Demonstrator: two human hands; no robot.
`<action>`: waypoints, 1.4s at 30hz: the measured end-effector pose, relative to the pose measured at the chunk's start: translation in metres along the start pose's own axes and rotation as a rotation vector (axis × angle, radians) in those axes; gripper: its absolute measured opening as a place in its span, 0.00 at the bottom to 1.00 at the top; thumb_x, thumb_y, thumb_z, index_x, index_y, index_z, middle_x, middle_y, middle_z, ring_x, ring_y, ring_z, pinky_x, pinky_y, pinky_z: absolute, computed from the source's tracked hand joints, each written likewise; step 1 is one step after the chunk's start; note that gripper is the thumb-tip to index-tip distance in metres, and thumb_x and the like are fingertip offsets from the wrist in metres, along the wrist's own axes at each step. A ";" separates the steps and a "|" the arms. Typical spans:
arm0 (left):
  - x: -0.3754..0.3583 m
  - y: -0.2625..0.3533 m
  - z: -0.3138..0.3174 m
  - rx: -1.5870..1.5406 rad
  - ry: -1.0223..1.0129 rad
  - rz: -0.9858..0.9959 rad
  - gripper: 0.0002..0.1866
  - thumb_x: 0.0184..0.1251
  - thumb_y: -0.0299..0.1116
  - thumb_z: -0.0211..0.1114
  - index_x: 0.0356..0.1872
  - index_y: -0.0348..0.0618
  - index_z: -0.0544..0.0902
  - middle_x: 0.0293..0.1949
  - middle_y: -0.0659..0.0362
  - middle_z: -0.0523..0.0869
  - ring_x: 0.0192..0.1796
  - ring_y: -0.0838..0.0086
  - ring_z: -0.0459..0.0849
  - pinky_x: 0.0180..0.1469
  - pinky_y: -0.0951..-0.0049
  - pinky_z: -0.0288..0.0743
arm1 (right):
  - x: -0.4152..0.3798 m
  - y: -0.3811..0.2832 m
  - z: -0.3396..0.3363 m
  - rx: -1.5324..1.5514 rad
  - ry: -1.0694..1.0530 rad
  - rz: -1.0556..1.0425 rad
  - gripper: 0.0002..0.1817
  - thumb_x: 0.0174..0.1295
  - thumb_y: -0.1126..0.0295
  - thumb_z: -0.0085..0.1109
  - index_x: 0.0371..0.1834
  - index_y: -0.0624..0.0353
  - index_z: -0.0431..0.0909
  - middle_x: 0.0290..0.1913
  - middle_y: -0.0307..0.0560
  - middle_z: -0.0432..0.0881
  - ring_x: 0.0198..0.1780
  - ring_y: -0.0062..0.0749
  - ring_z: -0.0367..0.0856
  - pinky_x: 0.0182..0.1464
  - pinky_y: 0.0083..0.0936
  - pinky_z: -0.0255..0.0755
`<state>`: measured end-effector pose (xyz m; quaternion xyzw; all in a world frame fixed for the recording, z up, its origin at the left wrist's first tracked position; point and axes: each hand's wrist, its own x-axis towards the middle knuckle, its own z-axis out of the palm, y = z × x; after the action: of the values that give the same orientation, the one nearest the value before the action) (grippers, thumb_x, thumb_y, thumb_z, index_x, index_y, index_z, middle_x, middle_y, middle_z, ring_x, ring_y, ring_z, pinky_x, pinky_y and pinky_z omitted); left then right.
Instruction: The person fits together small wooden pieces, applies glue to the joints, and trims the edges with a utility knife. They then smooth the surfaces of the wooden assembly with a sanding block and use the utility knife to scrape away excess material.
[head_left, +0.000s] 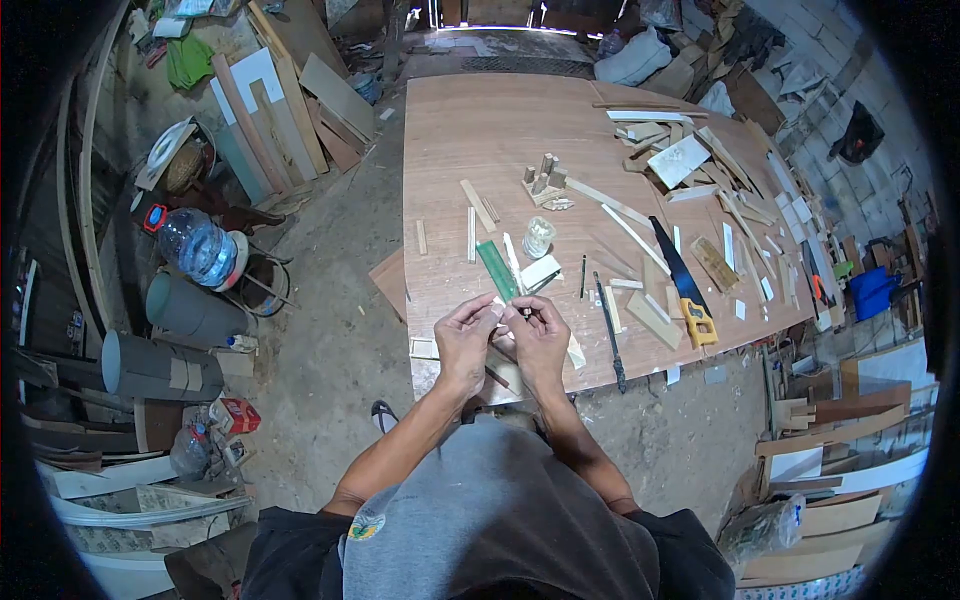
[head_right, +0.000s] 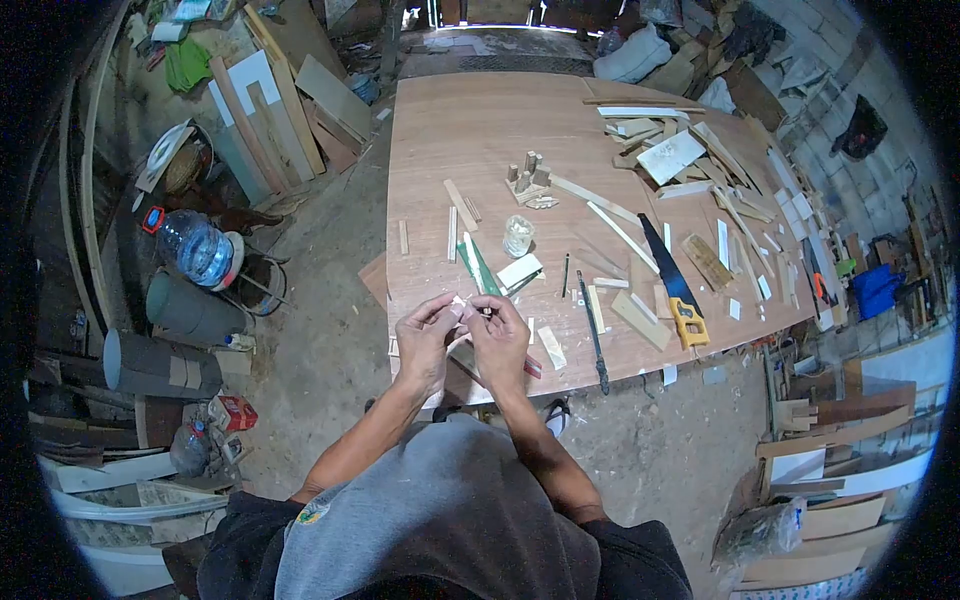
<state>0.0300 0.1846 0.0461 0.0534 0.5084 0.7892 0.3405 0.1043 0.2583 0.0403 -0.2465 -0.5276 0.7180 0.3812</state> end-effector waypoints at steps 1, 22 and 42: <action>-0.001 0.001 0.000 -0.016 0.008 -0.001 0.15 0.67 0.22 0.68 0.53 0.29 0.82 0.40 0.54 0.87 0.40 0.75 0.87 0.45 0.73 0.87 | 0.001 -0.003 0.001 0.005 0.015 0.015 0.09 0.66 0.83 0.60 0.49 0.70 0.76 0.41 0.45 0.81 0.40 0.22 0.82 0.41 0.18 0.80; 0.011 0.021 -0.031 0.252 -0.421 0.130 0.11 0.68 0.20 0.67 0.49 0.27 0.84 0.42 0.49 0.89 0.41 0.69 0.90 0.45 0.71 0.89 | 0.014 -0.061 -0.018 0.234 -0.179 0.473 0.10 0.59 0.83 0.64 0.45 0.71 0.80 0.34 0.47 0.85 0.31 0.23 0.83 0.33 0.17 0.77; 0.026 0.022 -0.034 0.221 -0.233 0.165 0.11 0.67 0.21 0.68 0.48 0.26 0.83 0.41 0.46 0.89 0.43 0.68 0.91 0.48 0.74 0.87 | -0.018 -0.046 -0.061 -0.446 -0.257 -0.039 0.14 0.69 0.78 0.54 0.56 0.68 0.79 0.36 0.45 0.86 0.37 0.20 0.83 0.41 0.20 0.77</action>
<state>-0.0149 0.1686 0.0410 0.2232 0.5427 0.7423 0.3234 0.1744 0.2855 0.0636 -0.2210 -0.7216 0.6020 0.2609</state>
